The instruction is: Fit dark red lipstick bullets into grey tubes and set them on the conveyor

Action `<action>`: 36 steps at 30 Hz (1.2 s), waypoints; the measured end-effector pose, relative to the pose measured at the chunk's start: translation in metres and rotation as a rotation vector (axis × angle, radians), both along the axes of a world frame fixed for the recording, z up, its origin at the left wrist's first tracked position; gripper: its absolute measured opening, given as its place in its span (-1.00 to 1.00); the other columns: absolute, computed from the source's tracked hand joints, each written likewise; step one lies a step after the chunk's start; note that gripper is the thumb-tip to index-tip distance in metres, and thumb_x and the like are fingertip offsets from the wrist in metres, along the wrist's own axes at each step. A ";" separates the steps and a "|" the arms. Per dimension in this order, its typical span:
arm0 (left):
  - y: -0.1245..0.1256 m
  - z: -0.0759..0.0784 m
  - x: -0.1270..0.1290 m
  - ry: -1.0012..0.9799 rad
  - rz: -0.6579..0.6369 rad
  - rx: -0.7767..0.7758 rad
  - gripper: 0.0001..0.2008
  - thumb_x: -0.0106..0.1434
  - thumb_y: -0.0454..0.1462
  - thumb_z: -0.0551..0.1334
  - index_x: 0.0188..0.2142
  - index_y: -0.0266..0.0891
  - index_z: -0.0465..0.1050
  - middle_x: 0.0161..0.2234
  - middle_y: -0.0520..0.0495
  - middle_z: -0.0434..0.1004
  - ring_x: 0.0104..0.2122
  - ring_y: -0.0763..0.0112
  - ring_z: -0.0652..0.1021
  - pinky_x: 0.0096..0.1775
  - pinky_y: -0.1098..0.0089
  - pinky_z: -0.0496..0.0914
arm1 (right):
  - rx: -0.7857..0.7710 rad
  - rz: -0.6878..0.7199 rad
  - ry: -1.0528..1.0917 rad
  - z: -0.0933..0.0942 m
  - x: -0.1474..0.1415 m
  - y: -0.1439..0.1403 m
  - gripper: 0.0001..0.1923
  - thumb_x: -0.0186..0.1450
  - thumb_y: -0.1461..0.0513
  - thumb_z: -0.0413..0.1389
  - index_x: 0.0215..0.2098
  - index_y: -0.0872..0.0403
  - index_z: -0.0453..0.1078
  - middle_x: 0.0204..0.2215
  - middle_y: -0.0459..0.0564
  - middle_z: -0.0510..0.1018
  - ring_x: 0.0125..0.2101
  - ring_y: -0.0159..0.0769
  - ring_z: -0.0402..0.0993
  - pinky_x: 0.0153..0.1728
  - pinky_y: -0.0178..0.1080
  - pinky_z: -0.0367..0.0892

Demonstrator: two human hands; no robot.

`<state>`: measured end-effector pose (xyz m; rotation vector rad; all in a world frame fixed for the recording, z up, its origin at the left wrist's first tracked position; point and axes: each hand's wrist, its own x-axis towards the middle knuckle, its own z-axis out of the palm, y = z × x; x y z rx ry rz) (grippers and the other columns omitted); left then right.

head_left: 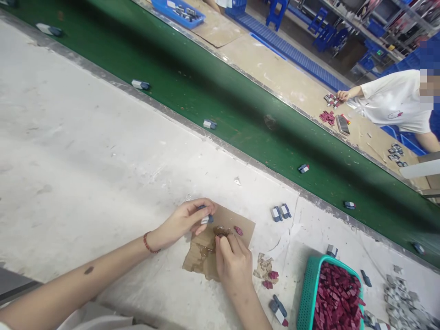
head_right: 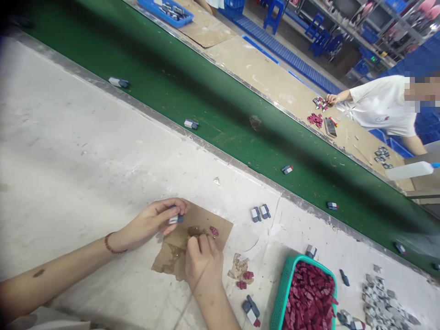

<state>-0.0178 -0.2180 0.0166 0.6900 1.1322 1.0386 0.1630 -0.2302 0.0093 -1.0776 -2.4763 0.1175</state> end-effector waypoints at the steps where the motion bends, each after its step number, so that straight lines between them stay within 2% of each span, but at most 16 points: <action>1: 0.000 0.000 0.000 -0.014 -0.019 -0.010 -0.57 0.13 0.06 0.29 -0.48 -0.27 0.29 -0.39 0.05 0.35 -0.72 0.68 0.26 -0.65 0.51 0.12 | 0.000 0.000 -0.001 0.000 0.000 0.000 -0.63 0.45 0.33 -0.13 -0.52 0.04 0.25 -0.60 -0.10 0.36 -0.58 -0.35 0.29 -0.57 -0.31 0.10; 4: 0.000 0.001 0.001 -0.059 -0.021 -0.030 -0.51 0.14 0.11 0.27 -0.52 -0.26 0.23 -0.44 0.08 0.30 -0.71 0.68 0.22 -0.64 0.50 0.11 | -0.013 0.000 0.004 0.000 0.001 0.000 -0.65 0.43 0.36 -0.11 -0.50 0.04 0.26 -0.60 -0.10 0.36 -0.58 -0.35 0.29 -0.56 -0.31 0.12; 8: -0.001 0.008 -0.002 -0.157 0.044 -0.063 -0.60 0.16 0.05 0.28 -0.38 -0.27 0.40 -0.35 0.02 0.36 -0.56 0.57 0.34 -0.50 0.48 0.26 | -0.044 -0.010 0.026 -0.001 0.002 -0.001 -0.65 0.41 0.38 -0.10 -0.52 0.02 0.23 -0.60 -0.10 0.35 -0.59 -0.33 0.28 -0.57 -0.30 0.14; 10: 0.000 0.012 -0.006 -0.161 0.004 -0.086 -0.64 0.09 -0.06 0.37 -0.23 -0.24 0.46 -0.29 -0.02 0.40 -0.44 0.49 0.39 -0.39 0.46 0.32 | -0.045 -0.016 0.042 -0.001 0.001 0.000 -0.64 0.41 0.38 -0.11 -0.53 0.01 0.22 -0.61 -0.09 0.35 -0.59 -0.32 0.28 -0.57 -0.29 0.15; 12: 0.000 0.013 -0.008 -0.105 -0.057 -0.085 -0.59 0.03 -0.14 0.42 -0.15 -0.22 0.46 -0.25 -0.04 0.43 -0.40 0.45 0.41 -0.35 0.44 0.33 | -0.053 -0.019 0.055 -0.001 0.001 0.000 -0.65 0.41 0.38 -0.12 -0.52 0.01 0.22 -0.61 -0.09 0.36 -0.60 -0.32 0.27 -0.58 -0.29 0.14; 15: -0.001 0.010 -0.009 -0.021 -0.137 -0.045 -0.58 0.08 -0.10 0.39 -0.11 -0.24 0.44 -0.34 -0.03 0.44 -0.43 0.42 0.40 -0.37 0.41 0.31 | -0.125 -0.027 0.095 0.001 0.002 0.001 -0.66 0.40 0.37 -0.11 -0.52 0.02 0.23 -0.61 -0.10 0.36 -0.61 -0.34 0.26 -0.59 -0.30 0.14; 18: -0.004 0.003 -0.005 0.014 -0.203 0.009 -0.54 0.20 0.02 0.26 -0.09 -0.28 0.42 -0.46 0.01 0.38 -0.52 0.43 0.37 -0.44 0.40 0.28 | -0.303 -0.054 0.223 0.005 0.006 0.003 -0.66 0.41 0.31 -0.08 -0.54 0.02 0.22 -0.63 -0.13 0.35 -0.63 -0.36 0.25 -0.60 -0.31 0.15; 22: -0.011 -0.002 -0.001 0.160 -0.242 0.150 -0.46 0.31 0.14 0.05 -0.19 -0.30 0.46 -0.56 0.06 0.27 -0.61 0.47 0.27 -0.53 0.42 0.20 | -0.692 -0.256 0.604 0.013 0.011 0.006 -0.66 0.36 0.11 0.06 -0.55 0.03 0.26 -0.69 -0.18 0.35 -0.67 -0.40 0.28 -0.63 -0.36 0.19; 25: -0.014 0.000 0.000 0.336 -0.294 0.300 -0.46 0.31 0.16 0.03 -0.21 -0.27 0.45 -0.50 -0.01 0.39 -0.52 0.37 0.37 -0.45 0.40 0.26 | -0.918 -0.387 0.890 0.016 0.012 0.008 -0.61 0.27 -0.03 0.16 -0.55 0.04 0.27 -0.72 -0.19 0.36 -0.71 -0.43 0.26 -0.68 -0.38 0.19; 27: -0.015 0.002 0.001 0.417 -0.350 0.378 -0.43 0.31 0.18 -0.02 -0.18 -0.24 0.43 -0.39 -0.08 0.48 -0.44 0.31 0.43 -0.37 0.37 0.30 | -0.989 -0.420 1.014 0.018 0.011 0.008 -0.58 0.22 -0.07 0.20 -0.55 0.04 0.26 -0.73 -0.19 0.36 -0.73 -0.45 0.24 -0.73 -0.41 0.17; 32: -0.018 0.004 0.006 0.440 -0.489 0.430 -0.37 0.35 0.19 -0.18 -0.08 -0.24 0.35 -0.26 -0.15 0.53 -0.35 0.24 0.48 -0.27 0.34 0.34 | -0.999 -0.398 1.118 0.021 0.005 0.006 -0.58 0.18 -0.06 0.25 -0.55 0.04 0.26 -0.72 -0.18 0.39 -0.74 -0.47 0.27 -0.77 -0.44 0.19; 36: -0.022 0.004 0.009 0.419 -0.535 0.416 -0.41 0.38 0.15 -0.18 -0.07 -0.23 0.33 -0.23 -0.17 0.53 -0.25 0.19 0.52 -0.21 0.33 0.35 | -0.966 -0.376 1.114 0.023 0.001 0.004 -0.60 0.19 -0.04 0.24 -0.55 0.04 0.28 -0.69 -0.17 0.41 -0.73 -0.46 0.29 -0.75 -0.42 0.23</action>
